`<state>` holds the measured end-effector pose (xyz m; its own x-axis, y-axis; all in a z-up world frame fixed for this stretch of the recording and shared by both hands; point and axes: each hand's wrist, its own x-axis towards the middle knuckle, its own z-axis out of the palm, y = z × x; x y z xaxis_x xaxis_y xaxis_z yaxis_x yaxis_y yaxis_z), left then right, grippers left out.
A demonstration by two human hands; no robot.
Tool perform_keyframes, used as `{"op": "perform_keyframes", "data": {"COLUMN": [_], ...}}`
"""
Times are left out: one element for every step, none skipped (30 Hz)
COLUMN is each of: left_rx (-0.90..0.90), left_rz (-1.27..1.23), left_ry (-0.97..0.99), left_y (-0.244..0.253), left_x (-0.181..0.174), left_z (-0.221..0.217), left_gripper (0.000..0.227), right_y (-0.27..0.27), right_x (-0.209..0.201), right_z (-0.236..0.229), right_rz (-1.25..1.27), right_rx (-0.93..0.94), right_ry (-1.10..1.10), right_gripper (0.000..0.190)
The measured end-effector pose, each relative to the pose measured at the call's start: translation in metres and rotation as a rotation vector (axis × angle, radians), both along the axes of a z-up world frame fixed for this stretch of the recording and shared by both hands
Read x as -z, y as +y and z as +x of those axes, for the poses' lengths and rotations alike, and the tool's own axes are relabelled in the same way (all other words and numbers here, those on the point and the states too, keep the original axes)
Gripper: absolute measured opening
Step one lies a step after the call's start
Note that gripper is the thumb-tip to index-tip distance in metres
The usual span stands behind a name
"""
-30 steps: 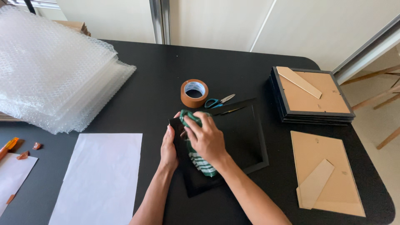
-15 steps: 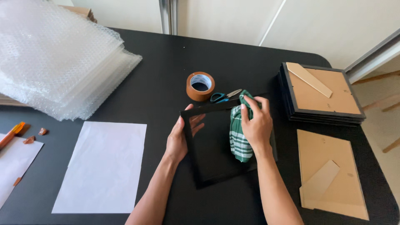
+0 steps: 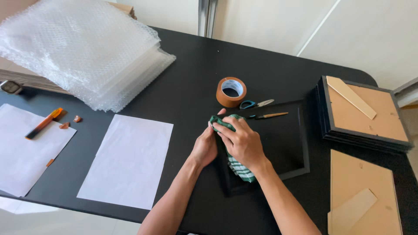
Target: The person wipes down a picture frame with a cloth, places the frame onto a sheet of bubble wrap, adds the frame backing, and then wraps the frame in the bubble wrap, securing it with tape.
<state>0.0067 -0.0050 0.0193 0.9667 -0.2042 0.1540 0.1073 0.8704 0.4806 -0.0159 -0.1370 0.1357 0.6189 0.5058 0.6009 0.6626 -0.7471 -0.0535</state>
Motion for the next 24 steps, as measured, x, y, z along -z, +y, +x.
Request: {"op": "perform_keyframes", "data": {"left_rx": [-0.009,0.016,0.045,0.041,0.028,0.014,0.013,0.011,0.009,0.006,0.033,0.06,0.062,0.064,0.066,0.067,0.023,-0.022,-0.021,-0.014,-0.006,-0.005,-0.009,-0.013], "left_rz": [0.0,-0.029,-0.06,-0.061,-0.018,0.025,0.023,0.034,0.045,0.043,0.043,0.043,0.041,0.027,0.015,0.016,0.013,0.011,0.009,-0.001,-0.01,-0.011,-0.018,-0.024], "left_ry": [-0.007,0.007,0.026,0.024,0.041,0.058,0.058,0.06,0.063,0.063,0.065,0.066,0.066,0.07,0.073,0.072,0.043,0.014,0.018,0.04,0.062,0.068,0.101,0.134], "left_y": [0.001,0.001,-0.001,0.002,0.005,0.007,0.009,0.01,0.012,0.015,0.018,0.02,0.02,0.02,0.021,0.018,0.015,0.012,0.013,0.013,0.014,0.013,0.014,0.014], "left_x": [-0.008,-0.015,-0.021,-0.027,-0.032,-0.038,-0.042,-0.047,-0.05,-0.055,-0.059,-0.062,-0.062,-0.063,-0.064,-0.058,-0.052,-0.046,-0.044,-0.041,-0.038,-0.029,-0.021,-0.013], "left_z": [-0.002,-0.005,-0.009,-0.01,-0.01,-0.011,-0.012,-0.013,-0.015,-0.014,-0.015,-0.015,-0.016,-0.016,-0.016,-0.014,-0.014,-0.013,-0.012,-0.01,-0.009,-0.006,-0.001,0.004], "left_gripper": [0.055,0.06,0.065,0.065,0.072,0.079,0.079,0.077,0.076,0.076,0.07,0.066,0.066,0.065,0.065,0.065,0.062,0.059,0.059,0.057,0.055,0.055,0.053,0.051], "right_y": [-0.001,-0.003,-0.006,-0.008,-0.01,-0.013,-0.015,-0.017,-0.018,-0.02,-0.023,-0.026,-0.028,-0.031,-0.032,-0.033,-0.034,-0.035,-0.032,-0.029,-0.026,-0.02,-0.014,-0.007], "right_x": [-0.001,-0.001,-0.001,0.002,0.006,0.01,0.012,0.015,0.018,0.017,0.016,0.015,0.012,0.01,0.007,0.006,0.007,0.007,0.004,0.002,0.0,-0.002,-0.005,-0.008], "right_z": [-0.002,-0.004,-0.007,-0.011,-0.015,-0.019,-0.024,-0.03,-0.037,-0.039,-0.042,-0.045,-0.043,-0.041,-0.039,-0.033,-0.028,-0.023,-0.015,-0.007,0.001,0.006,0.012,0.019], "right_rz": [0.0,-0.031,-0.064,-0.066,-0.118,-0.17,-0.172,-0.239,-0.305,-0.308,-0.281,-0.255,-0.257,-0.224,-0.188,-0.188,-0.123,-0.058,-0.059,-0.005,0.05,0.049,0.046,0.043], "right_rx": [-0.009,-0.033,-0.051,-0.055,-0.09,-0.125,-0.126,-0.151,-0.176,-0.179,-0.258,-0.337,-0.335,-0.382,-0.429,-0.428,-0.33,-0.232,-0.231,-0.157,-0.082,-0.08,-0.033,0.014], "right_ry": [-0.007,0.013,0.037,0.035,0.066,0.097,0.096,0.102,0.109,0.109,0.116,0.123,0.123,0.185,0.244,0.243,0.257,0.27,0.275,0.13,-0.014,-0.008,-0.085,-0.162], "right_gripper": [0.018,0.016,0.015,0.015,0.015,0.015,0.015,0.015,0.016,0.016,0.018,0.022,0.022,0.022,0.022,0.022,0.017,0.016,0.016,0.018,0.021,0.021,0.021,0.021]}}
